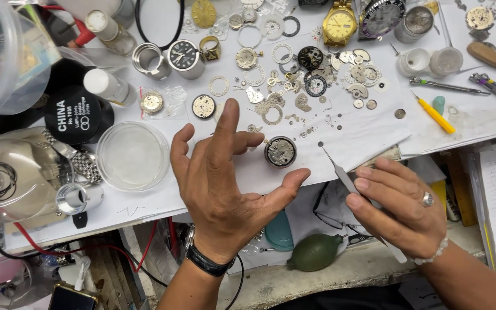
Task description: The person is assembling or repairing a watch movement by precisely placing tiny gears and components using tweezers and specialized tools.
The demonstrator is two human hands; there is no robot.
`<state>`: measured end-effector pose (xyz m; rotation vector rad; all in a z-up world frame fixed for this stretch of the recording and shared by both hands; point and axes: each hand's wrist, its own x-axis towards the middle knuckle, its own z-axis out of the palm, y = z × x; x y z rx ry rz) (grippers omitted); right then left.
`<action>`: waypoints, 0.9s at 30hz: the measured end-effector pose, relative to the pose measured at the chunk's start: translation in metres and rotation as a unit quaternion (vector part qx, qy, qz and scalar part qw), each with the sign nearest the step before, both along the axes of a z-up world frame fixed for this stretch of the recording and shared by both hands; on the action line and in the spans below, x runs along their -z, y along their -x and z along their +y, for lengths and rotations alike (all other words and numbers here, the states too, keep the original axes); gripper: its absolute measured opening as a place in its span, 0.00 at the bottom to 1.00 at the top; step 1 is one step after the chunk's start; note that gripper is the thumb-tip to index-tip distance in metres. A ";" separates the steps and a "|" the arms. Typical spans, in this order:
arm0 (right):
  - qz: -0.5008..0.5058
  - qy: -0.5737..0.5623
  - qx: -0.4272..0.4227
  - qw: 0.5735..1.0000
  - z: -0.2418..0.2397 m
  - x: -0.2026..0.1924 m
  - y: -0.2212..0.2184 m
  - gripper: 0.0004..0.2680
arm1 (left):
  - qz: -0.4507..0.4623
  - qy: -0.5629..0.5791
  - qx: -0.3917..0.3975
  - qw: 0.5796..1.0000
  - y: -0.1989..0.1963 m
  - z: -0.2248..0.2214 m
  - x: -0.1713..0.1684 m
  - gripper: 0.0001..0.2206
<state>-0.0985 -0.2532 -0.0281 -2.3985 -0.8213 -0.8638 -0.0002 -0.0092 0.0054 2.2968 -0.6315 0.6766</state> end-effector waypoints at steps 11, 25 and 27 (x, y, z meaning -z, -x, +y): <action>0.036 -0.021 0.000 0.999 -0.006 0.005 0.003 0.07 | 0.008 -0.015 0.009 1.000 0.001 -0.002 0.002 0.44; 0.073 -0.048 -0.008 0.996 -0.005 -0.001 0.005 0.08 | 0.022 -0.019 0.004 1.000 0.002 -0.002 0.001 0.46; 0.074 -0.066 -0.001 0.995 -0.002 -0.002 0.005 0.09 | 0.021 -0.020 0.005 1.000 0.002 -0.002 0.001 0.46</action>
